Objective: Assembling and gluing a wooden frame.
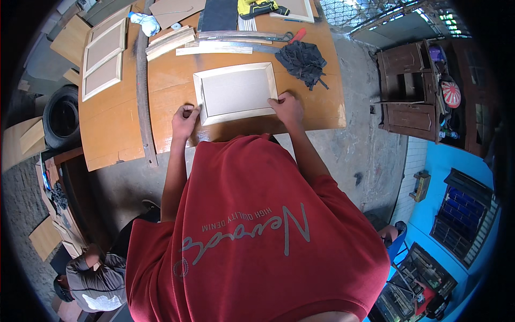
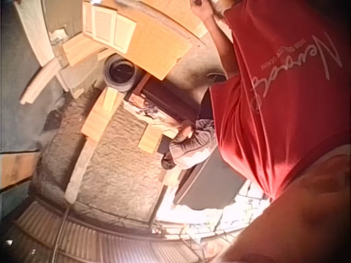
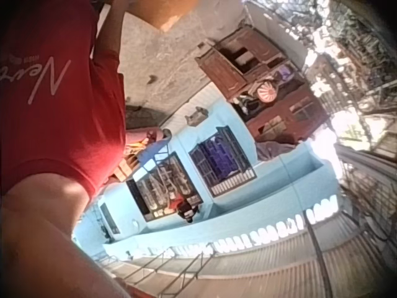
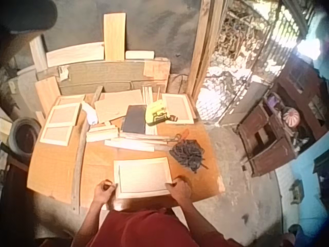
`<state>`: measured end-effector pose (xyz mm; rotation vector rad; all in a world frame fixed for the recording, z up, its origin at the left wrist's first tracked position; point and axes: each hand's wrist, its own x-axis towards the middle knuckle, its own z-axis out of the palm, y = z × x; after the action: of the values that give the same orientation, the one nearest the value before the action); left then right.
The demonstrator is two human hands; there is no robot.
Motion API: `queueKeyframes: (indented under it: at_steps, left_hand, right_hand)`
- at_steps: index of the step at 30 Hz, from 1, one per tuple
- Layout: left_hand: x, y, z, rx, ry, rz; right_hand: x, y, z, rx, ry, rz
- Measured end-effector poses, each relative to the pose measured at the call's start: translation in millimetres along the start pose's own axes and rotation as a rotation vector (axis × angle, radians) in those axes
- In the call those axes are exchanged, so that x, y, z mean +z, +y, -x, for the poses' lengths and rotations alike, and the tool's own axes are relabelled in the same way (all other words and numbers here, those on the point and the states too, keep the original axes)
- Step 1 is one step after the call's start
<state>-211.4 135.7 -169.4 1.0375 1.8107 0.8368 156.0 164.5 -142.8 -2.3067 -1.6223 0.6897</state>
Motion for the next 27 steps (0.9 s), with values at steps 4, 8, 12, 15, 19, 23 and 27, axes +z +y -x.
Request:
queueKeyframes:
  at_steps: [4, 8, 12, 15, 19, 23, 27]
  left_hand:
    - [-0.1, -1.5, -1.4, -0.005, -0.003, 0.025]
    - [-0.2, -0.9, -1.1, 0.011, -0.009, 0.012]
    - [-1.4, -4.0, -1.8, 0.017, -0.011, 0.031]
    - [-1.6, -7.7, -4.6, 0.005, -0.010, -0.007]
    - [-0.8, -2.9, -3.1, 0.004, -0.016, -0.027]
    - [-1.1, -0.9, -2.4, 0.003, -0.021, -0.029]
    - [-1.2, -3.2, -3.2, 0.009, -0.010, -0.040]
  right_hand:
    - [2.3, 1.4, -6.3, 0.056, 0.024, -0.044]
    - [5.8, 18.1, -20.5, 0.105, 0.060, -0.172]
    - [3.3, 22.8, -19.5, 0.023, -0.017, -0.256]
    - [1.0, 22.0, -16.5, 0.009, -0.053, -0.287]
    - [3.0, 18.8, -13.5, -0.023, -0.016, -0.239]
    - [3.6, 12.2, -10.7, 0.013, -0.012, -0.147]
    - [2.6, 10.6, -9.5, 0.020, -0.015, -0.107]
